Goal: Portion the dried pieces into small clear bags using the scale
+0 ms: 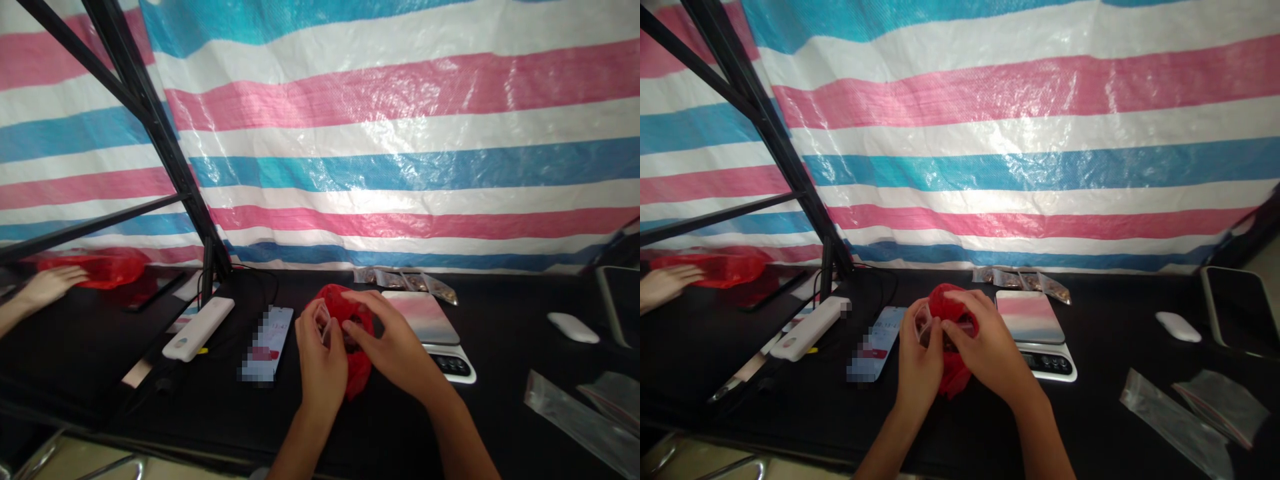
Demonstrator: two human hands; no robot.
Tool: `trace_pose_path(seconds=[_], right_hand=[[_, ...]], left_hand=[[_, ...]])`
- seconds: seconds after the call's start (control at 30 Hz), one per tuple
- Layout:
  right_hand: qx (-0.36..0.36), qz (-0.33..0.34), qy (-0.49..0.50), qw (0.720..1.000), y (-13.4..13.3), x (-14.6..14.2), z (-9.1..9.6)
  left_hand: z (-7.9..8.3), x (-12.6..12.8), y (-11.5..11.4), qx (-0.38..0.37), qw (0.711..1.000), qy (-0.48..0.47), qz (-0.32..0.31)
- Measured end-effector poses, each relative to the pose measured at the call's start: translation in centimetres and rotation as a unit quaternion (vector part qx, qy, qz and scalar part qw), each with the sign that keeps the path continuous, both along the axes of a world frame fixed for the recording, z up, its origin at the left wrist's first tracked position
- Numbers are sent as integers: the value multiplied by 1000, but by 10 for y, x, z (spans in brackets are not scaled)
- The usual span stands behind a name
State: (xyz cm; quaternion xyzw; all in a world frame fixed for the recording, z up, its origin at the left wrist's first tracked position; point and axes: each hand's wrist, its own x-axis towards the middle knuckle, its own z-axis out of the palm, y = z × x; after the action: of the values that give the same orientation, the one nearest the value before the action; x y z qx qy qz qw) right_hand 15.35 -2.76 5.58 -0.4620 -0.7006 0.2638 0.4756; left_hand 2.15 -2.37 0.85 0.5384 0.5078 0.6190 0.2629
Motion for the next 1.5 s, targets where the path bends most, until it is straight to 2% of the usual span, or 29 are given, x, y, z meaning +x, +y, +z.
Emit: trace_pose_path(seconds=[0.1, 0.17, 0.27, 0.33, 0.4, 0.5, 0.6, 0.73, 0.8, 0.9, 0.97, 1.13, 1.23, 1.37, 1.5], right_hand=[[-22, 62, 1, 998, -7, -2, 11], [-8, 35, -15, 999, -8, 1, 13], [78, -111, -30, 990, -2, 21, 7], [122, -239, -65, 961, 4, 41, -1], [87, -341, -117, 929, 9, 63, -10], [-47, -411, -154, 897, 11, 86, -19], [-132, -436, -160, 876, 6, 95, -17], [-169, -458, -151, 859, 1, 95, -14], [-167, -435, -121, 876, 2, 97, -16], [-187, -366, -51, 910, 5, 103, -20], [-195, -360, -28, 912, 4, 108, -21], [-160, -438, 0, 885, -4, 121, -16], [-137, -463, 3, 876, -6, 120, -13], [-105, -458, 14, 883, -3, 112, -14], [-40, -436, 20, 899, 4, 111, -24]], left_hand=[[-3, 2, -3, 16, 996, 41, -79], [-3, 7, -6, 12, 989, 39, -143], [0, 13, -11, 15, 984, 59, -170], [3, 14, -14, 36, 982, 101, -154], [5, 13, -15, 55, 978, 147, -138], [6, 10, -15, 66, 970, 193, -131], [5, 10, -13, 70, 967, 211, -127], [4, 11, -13, 73, 968, 210, -116], [4, 12, -13, 71, 970, 204, -110], [5, 13, -13, 69, 974, 194, -95], [6, 13, -11, 66, 978, 182, -77], [7, 10, -6, 62, 990, 125, -35], [9, 8, -5, 66, 993, 99, -15], [10, 9, -5, 73, 994, 83, 3], [10, 8, -6, 84, 993, 78, 16]])
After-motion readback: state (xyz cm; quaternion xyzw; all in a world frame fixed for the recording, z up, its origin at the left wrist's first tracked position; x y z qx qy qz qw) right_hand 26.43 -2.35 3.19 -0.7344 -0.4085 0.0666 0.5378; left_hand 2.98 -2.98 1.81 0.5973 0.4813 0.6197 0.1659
